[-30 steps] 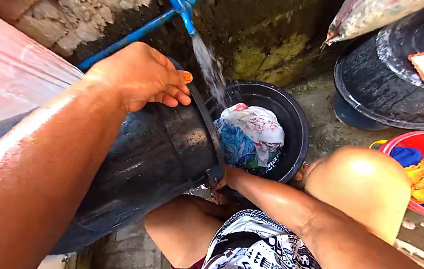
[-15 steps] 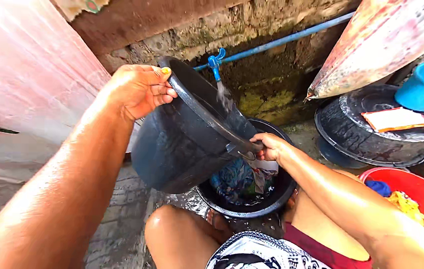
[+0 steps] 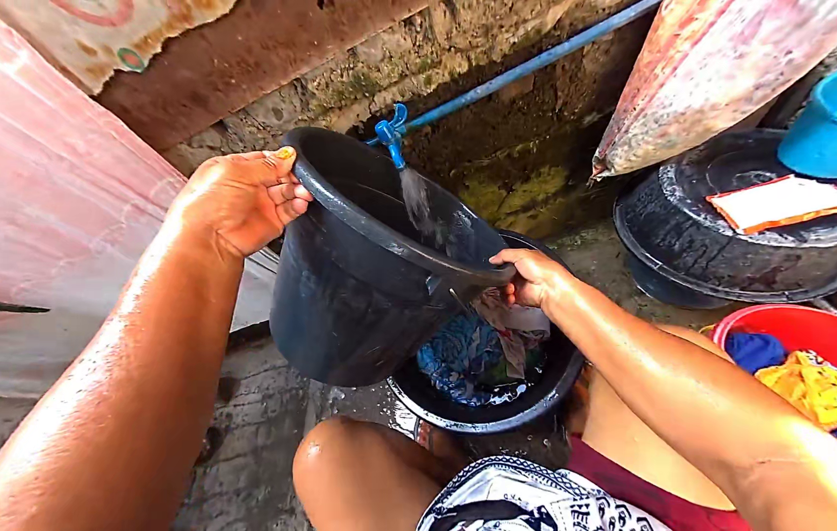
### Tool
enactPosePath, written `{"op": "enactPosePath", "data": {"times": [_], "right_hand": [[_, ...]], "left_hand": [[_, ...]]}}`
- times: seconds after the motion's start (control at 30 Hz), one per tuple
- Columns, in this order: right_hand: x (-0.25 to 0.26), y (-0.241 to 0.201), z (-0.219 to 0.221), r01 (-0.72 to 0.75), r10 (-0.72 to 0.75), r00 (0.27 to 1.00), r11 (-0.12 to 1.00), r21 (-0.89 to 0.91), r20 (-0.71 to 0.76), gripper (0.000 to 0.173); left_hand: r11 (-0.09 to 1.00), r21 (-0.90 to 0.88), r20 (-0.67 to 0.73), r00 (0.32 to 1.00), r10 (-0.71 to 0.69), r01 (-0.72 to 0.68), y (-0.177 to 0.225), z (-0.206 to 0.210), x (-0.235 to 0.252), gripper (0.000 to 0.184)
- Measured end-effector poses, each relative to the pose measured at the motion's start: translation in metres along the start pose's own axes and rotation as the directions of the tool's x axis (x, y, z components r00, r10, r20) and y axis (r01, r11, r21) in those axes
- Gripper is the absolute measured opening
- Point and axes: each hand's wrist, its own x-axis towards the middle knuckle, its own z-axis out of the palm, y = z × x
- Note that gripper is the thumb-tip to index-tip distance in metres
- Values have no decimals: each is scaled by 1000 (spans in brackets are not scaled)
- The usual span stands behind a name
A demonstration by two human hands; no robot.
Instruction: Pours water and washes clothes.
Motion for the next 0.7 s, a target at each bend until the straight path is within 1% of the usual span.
{"op": "enactPosePath", "data": {"times": [0.23, 0.37, 0.47, 0.53, 0.6, 0.67, 0.7], "right_hand": [[-19, 11, -13, -11, 13, 998, 999, 36, -56, 19], [-39, 25, -23, -36, 37, 999, 998, 50, -22, 15], [-44, 26, -27, -43, 44, 999, 997, 62, -23, 17], [-42, 23, -24, -28, 29, 999, 998, 55, -26, 18], [-35, 20, -12, 14, -12, 999, 999, 49, -40, 18], [-23, 20, 8, 112, -111, 994, 993, 35, -23, 17], [-14, 22, 19, 170, -170, 985, 985, 34, 3, 21]], "left_hand": [[999, 1, 43, 998, -35, 35, -10, 2, 2, 15], [996, -14, 95, 992, -89, 91, -21, -2, 5, 20], [991, 0, 100, 986, -131, 131, -27, -4, 3, 23], [985, 23, 62, 983, -172, 171, -30, -6, 0, 22], [978, 50, -30, 979, -201, 202, -36, -15, -3, 20], [975, 69, -141, 970, -200, 211, -45, -32, -9, 20], [978, 65, -197, 963, -183, 199, -51, -42, -14, 23]]}}
